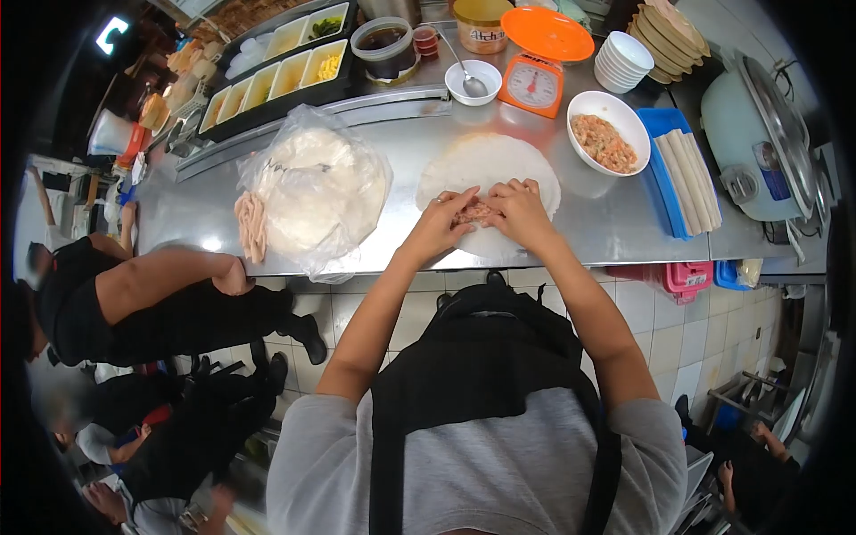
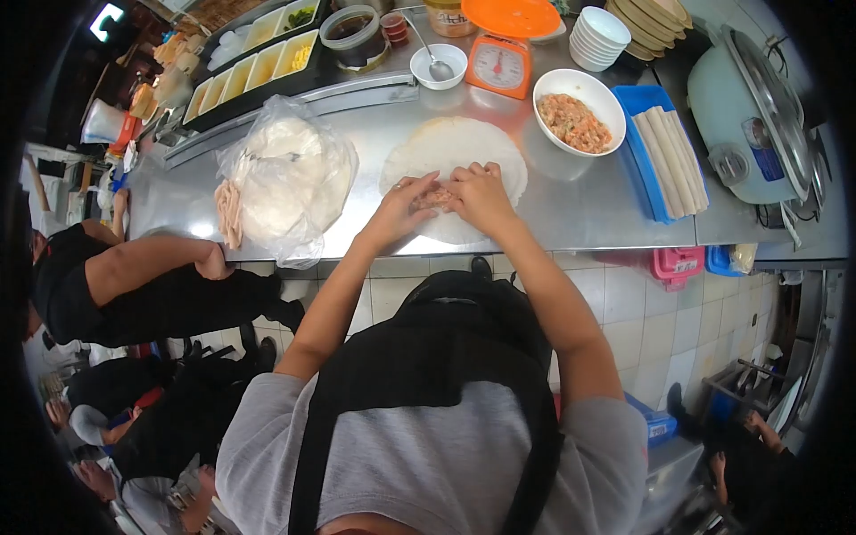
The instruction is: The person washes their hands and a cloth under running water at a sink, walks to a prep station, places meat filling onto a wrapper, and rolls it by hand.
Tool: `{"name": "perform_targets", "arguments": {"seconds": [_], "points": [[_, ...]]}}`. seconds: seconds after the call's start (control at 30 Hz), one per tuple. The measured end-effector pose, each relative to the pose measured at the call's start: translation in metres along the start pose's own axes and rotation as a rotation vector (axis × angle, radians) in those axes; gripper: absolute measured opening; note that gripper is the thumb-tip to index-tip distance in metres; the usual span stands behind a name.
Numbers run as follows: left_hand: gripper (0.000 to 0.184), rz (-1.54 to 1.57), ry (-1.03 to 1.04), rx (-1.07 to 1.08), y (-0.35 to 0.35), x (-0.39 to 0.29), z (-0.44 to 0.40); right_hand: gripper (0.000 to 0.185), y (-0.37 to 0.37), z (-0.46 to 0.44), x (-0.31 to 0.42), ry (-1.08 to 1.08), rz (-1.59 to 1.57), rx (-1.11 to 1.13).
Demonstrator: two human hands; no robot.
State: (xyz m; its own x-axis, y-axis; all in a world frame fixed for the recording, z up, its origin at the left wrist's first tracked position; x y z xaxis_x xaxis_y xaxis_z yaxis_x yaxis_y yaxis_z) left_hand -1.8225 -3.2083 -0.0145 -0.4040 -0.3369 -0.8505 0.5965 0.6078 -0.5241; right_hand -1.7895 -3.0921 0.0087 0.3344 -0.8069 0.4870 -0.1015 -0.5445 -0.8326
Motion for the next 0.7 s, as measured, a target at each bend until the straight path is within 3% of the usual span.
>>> {"name": "perform_targets", "arguments": {"seconds": [0.03, 0.13, 0.17, 0.27, 0.37, 0.47, 0.57, 0.6, 0.63, 0.7], "points": [[0.057, 0.098, -0.132, 0.029, 0.003, 0.01, 0.0, 0.028, 0.001, 0.004, -0.001, 0.084, 0.045, 0.07], [0.056, -0.154, 0.188, 0.035, 0.012, 0.023, 0.003, 0.037, 0.006, -0.004, 0.001, 0.086, 0.076, 0.065], [0.06, -0.112, 0.233, -0.013, 0.003, 0.016, 0.006, 0.027, 0.012, -0.002, -0.003, 0.077, 0.077, 0.006], [0.054, 0.035, 0.145, 0.023, -0.002, 0.008, 0.001, 0.03, -0.008, -0.004, 0.014, 0.063, -0.013, -0.02], [0.047, -0.033, 0.084, -0.028, -0.012, 0.001, -0.003, 0.032, -0.003, -0.01, 0.015, 0.091, -0.007, 0.004], [0.045, -0.039, 0.121, -0.068, -0.011, 0.004, -0.002, 0.032, 0.001, -0.009, 0.008, 0.07, 0.042, -0.015], [0.045, -0.047, 0.244, -0.009, -0.025, -0.038, 0.005, 0.029, -0.008, 0.004, -0.006, 0.054, 0.038, -0.09], [0.04, 0.041, 0.335, -0.065, -0.02, -0.028, 0.006, 0.027, -0.022, 0.01, -0.005, 0.051, 0.017, -0.142], [0.029, -0.046, 0.23, -0.11, -0.015, -0.016, 0.005, 0.025, -0.038, 0.012, -0.005, 0.06, 0.011, -0.199], [0.019, -0.084, 0.208, -0.185, -0.014, -0.015, 0.0, 0.015, -0.041, 0.021, -0.027, 0.117, -0.021, -0.169]]}}
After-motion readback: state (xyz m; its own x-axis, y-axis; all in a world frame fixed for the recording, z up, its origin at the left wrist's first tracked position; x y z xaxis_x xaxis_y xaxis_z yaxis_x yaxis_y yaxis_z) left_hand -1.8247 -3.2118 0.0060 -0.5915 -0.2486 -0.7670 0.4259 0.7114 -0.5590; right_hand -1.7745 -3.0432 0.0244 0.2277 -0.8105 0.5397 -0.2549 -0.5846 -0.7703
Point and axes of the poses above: each hand's wrist, its own z-axis away from the middle knuckle, its own y-axis out of the palm, x = y × z, the point moved 8 cm from there along -z, towards the middle knuckle, and after that the axes turned 5 degrees about -z, right-handed, at the moved point
